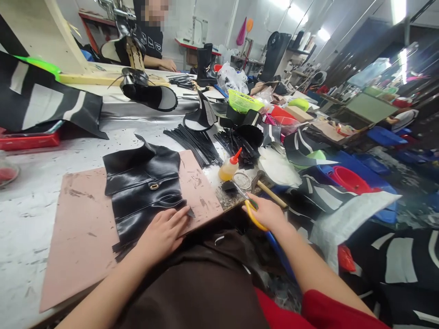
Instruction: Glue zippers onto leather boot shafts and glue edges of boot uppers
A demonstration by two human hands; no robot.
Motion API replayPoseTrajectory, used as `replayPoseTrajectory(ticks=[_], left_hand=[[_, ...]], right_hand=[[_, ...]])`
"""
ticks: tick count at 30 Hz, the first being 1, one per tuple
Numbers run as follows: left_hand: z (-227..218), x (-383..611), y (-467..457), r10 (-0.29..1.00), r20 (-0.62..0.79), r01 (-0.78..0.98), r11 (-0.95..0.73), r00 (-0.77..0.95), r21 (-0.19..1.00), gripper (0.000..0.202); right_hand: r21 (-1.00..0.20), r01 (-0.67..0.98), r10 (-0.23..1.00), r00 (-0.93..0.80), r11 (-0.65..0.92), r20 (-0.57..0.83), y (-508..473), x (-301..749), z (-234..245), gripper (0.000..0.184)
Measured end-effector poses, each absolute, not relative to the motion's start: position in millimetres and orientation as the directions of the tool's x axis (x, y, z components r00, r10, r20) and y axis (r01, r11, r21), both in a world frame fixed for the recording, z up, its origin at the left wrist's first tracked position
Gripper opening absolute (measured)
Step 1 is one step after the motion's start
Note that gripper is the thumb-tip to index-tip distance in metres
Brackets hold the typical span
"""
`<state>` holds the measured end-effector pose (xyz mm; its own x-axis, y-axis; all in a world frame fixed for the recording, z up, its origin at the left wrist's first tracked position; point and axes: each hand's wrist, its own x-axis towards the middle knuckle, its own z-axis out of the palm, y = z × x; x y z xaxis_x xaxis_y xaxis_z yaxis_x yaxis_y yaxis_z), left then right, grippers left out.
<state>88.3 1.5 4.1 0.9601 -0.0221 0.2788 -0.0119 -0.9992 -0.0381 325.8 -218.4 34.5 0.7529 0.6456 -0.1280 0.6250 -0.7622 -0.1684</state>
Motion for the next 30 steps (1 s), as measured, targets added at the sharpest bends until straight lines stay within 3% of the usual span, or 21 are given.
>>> replayPoseTrajectory(ticks=[2, 4, 8, 12, 15, 20, 22, 23, 25, 27, 30], left_hand=[[5, 88, 1, -0.021, 0.267, -0.007, -0.999, 0.963, -0.053, 0.037], [6, 88, 1, -0.011, 0.256, 0.007, -0.998, 0.967, -0.07, 0.041], [5, 88, -4, -0.003, 0.224, 0.02, -0.995, 0.975, -0.1, 0.047], [6, 90, -13, 0.062, 0.169, 0.074, -0.995, 0.984, -0.065, 0.053], [10, 95, -15, 0.13, 0.132, 0.13, -0.991, 0.983, 0.007, 0.05], [14, 97, -8, 0.244, 0.15, 0.213, -0.957, 0.958, 0.196, 0.034], [12, 95, -9, 0.25, 0.22, 0.199, -0.953, 0.943, 0.229, 0.03], [10, 94, -10, 0.245, 0.257, 0.186, -0.955, 0.935, 0.232, 0.028], [9, 94, -13, 0.234, 0.313, 0.168, -0.96, 0.92, 0.224, 0.024], [9, 95, -14, 0.224, 0.331, 0.159, -0.964, 0.917, 0.211, 0.022], [13, 99, -14, 0.207, 0.329, 0.152, -0.971, 0.922, 0.183, 0.019]], right_hand=[[0.044, 0.669, 0.668, 0.743, -0.742, -0.039, -221, 319, 22, 0.053], [0.124, 0.704, 0.709, 0.705, -0.7, 0.003, -227, 310, 9, 0.058], [0.003, 0.701, 0.701, 0.713, -0.713, -0.008, -245, 302, -4, 0.061], [-0.147, 0.575, 0.585, 0.81, -0.805, -0.035, -246, 325, 6, 0.053], [-0.058, 0.555, 0.557, 0.83, -0.83, -0.039, -229, 363, 24, 0.045], [0.074, 0.676, 0.679, 0.734, -0.733, 0.023, -191, 395, 52, 0.029], [-0.001, 0.795, 0.787, 0.6, -0.606, 0.146, -177, 375, 56, 0.019], [-0.064, 0.882, 0.857, 0.469, -0.467, 0.213, -169, 359, 55, 0.018], [-0.168, 0.986, 0.951, 0.07, -0.019, 0.303, -154, 322, 47, 0.017], [-0.147, 0.942, 0.909, -0.238, 0.302, 0.344, -136, 290, 35, 0.019], [-0.027, 0.906, 0.853, -0.387, 0.422, 0.35, -112, 269, 16, 0.024]])
